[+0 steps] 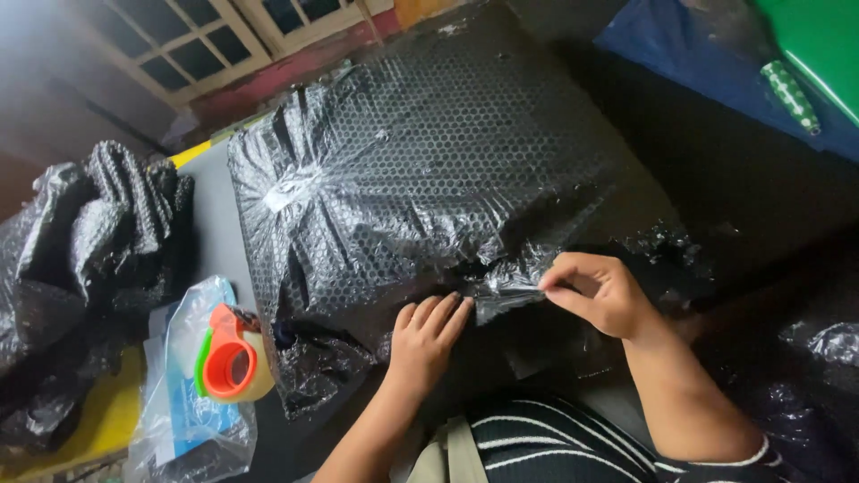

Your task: The person secures a package wrapped in black bubble wrap using a tape dispenser. They apply clear tape to the seams and edges, smoothing it down to ensure the package is sealed.

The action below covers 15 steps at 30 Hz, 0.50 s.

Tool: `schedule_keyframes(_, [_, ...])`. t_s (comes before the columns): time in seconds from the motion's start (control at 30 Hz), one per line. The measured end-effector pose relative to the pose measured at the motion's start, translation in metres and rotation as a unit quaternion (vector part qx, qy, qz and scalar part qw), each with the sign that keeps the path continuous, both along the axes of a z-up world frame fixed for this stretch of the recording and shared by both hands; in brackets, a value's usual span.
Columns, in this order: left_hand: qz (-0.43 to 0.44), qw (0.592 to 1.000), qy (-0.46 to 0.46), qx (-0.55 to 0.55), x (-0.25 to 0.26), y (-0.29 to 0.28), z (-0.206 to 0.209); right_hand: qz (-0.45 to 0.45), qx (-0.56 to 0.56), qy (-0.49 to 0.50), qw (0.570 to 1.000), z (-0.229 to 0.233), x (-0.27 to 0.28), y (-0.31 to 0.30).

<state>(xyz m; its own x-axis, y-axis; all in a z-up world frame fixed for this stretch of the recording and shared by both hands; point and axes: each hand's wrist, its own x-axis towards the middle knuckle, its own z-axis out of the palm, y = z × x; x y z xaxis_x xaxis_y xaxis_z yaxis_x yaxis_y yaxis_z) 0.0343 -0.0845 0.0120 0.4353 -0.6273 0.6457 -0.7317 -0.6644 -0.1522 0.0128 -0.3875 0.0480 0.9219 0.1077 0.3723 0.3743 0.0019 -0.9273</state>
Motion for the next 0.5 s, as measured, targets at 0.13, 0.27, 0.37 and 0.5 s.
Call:
schedule_keyframes(0.13, [0.024, 0.999, 0.025, 0.035, 0.018, 0.009, -0.023, 0.004, -0.122, 0.034, 0.992, 0.012, -0.001, 0.003])
schedule_keyframes(0.27, [0.064, 0.993, 0.042, 0.086, 0.031, 0.013, -0.033, 0.025, -0.311, -0.044, 0.949, 0.025, 0.013, 0.025])
schedule_keyframes(0.37, [0.061, 0.989, 0.070, 0.113, 0.030, 0.002, -0.009, 0.032, -0.459, -0.072, 0.885, 0.003, 0.027, 0.034])
schedule_keyframes(0.5, [0.072, 0.994, 0.032, 0.081, 0.034, -0.008, -0.003, -0.018, -0.553, -0.159, 0.817, -0.058, 0.053, 0.040])
